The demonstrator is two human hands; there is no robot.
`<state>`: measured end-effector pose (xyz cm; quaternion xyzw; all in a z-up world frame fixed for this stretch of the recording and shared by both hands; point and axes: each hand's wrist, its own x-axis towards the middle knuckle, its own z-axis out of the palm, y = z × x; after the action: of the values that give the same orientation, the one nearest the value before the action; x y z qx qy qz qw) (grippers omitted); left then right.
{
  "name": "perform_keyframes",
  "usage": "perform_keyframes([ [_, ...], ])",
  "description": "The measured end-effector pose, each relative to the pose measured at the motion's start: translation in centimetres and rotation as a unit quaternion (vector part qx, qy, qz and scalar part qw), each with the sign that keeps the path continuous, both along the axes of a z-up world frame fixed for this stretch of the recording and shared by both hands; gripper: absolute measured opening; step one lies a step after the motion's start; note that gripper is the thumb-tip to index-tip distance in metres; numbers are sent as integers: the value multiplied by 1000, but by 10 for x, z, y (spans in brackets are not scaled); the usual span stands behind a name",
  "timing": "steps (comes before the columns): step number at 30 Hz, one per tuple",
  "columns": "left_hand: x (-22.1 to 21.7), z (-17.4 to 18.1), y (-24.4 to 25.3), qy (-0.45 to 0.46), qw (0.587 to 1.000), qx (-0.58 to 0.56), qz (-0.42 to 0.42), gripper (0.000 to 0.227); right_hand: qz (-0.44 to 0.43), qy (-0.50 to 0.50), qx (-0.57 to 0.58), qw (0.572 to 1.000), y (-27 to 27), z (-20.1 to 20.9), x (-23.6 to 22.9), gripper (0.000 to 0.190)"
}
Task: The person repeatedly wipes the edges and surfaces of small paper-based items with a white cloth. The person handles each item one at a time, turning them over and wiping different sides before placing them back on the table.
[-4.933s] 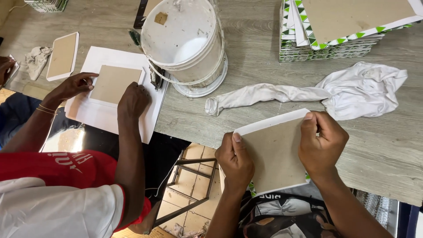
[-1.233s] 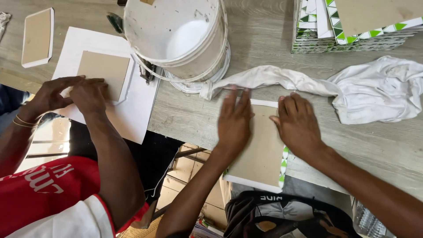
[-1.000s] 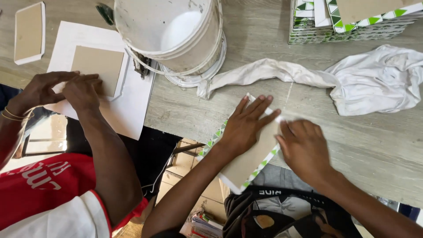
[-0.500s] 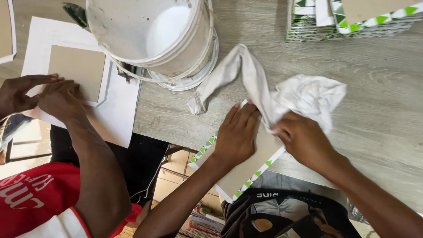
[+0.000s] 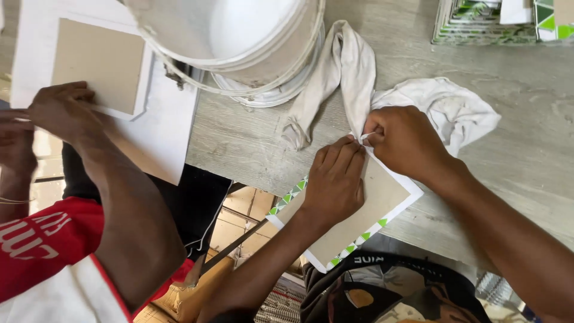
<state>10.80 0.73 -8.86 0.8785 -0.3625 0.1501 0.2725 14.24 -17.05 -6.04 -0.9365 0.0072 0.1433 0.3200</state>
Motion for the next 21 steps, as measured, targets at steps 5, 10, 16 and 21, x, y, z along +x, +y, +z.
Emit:
perform_keyframes([
  [5, -8, -14, 0, 10, 999, 51, 15, 36, 19, -21, -20, 999, -17, -11, -44, 13],
  [10, 1, -3, -2, -12, 1000, -12, 17, 22, -25, -23, -48, 998, -46, -6, -116, 6],
  [16, 4, -1, 3, -12, 998, -59, -5, 21, 64, -74, -64, 993, -12, -42, -9, 29],
  [21, 1, -7, 3, -22, 998, -58, 2, 24, 74, -91, 16, 993, 14, -20, 23, 7],
])
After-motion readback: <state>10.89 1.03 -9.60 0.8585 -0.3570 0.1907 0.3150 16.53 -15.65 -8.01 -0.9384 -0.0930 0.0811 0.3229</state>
